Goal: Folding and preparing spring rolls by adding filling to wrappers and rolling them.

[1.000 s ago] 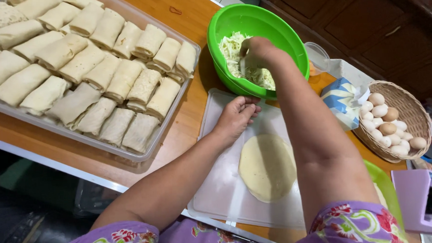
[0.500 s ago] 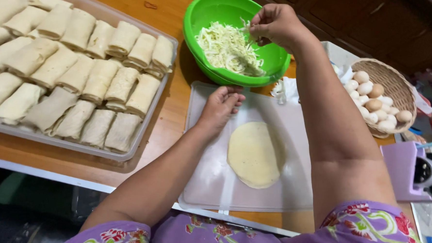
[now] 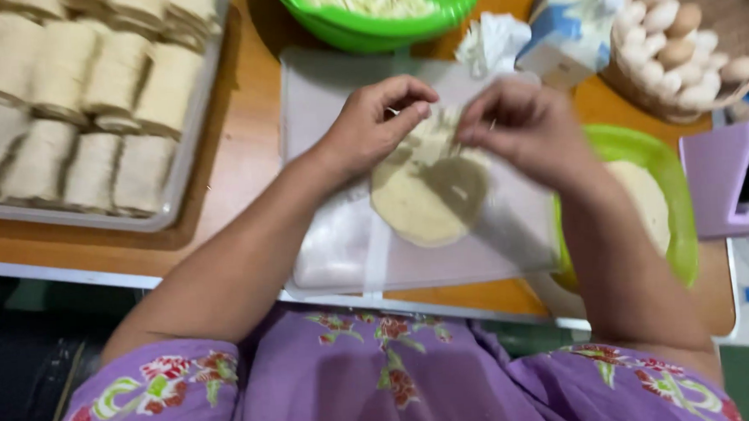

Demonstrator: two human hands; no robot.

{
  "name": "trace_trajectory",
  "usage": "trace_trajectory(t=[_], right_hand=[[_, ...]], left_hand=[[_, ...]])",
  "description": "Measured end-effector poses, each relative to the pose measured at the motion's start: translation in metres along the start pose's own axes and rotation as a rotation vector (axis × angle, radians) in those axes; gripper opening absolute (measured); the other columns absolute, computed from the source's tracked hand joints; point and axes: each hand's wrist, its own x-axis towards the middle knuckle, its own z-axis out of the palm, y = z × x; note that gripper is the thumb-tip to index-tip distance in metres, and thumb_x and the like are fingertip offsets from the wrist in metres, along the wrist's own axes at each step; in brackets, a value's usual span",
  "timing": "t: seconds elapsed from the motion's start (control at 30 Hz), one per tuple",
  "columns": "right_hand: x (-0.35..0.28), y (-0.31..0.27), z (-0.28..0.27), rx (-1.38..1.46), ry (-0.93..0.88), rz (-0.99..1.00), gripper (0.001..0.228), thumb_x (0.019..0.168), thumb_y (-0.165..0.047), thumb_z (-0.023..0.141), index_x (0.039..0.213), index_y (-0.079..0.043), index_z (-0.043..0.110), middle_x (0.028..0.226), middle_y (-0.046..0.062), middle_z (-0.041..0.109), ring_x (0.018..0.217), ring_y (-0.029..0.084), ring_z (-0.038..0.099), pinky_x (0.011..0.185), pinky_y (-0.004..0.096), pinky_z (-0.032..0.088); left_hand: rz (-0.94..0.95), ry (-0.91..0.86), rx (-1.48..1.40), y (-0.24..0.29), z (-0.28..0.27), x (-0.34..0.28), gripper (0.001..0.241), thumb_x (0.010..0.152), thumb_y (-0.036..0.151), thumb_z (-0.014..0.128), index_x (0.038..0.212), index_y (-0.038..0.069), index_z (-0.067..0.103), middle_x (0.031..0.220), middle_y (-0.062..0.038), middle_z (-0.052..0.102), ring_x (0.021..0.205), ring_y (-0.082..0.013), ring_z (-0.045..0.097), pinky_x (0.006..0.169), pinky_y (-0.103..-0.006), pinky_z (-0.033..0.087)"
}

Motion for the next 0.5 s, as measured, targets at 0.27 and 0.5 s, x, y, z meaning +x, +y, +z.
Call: trace_trajectory(t=[0.27,0.5], right_hand=[[-0.055,0.035,0.055,-0.451,0.09,-0.205,0.012,0.088,-0.002,0.079,0.098,-0.004,0.072,0.097,0.008,0.075,0.089,0.019,0.072,0.08,0.029,0.058],[-0.054,0.026,0.051,-0.638,0.027,-0.444,0.018,0.084,-0.007,0.082,0.099,-0.006,0.073,0.1,0.009,0.075,0.1,0.03,0.069,0.09,0.039,0.056]], left_hand=[[0.058,-0.439,0.319,0.029,0.004,-0.01,0.018,0.093,0.02,0.071,0.105,0.007,0.075,0.1,-0.008,0.073,0.096,-0.0201,0.07,0.086,-0.0341,0.056],[0.02,-0.542,0.47,0.042,-0.004,-0.011,0.021,0.087,0.021,0.074,0.106,0.011,0.074,0.107,-0.007,0.07,0.11,-0.0245,0.064,0.098,-0.0371,0.05]])
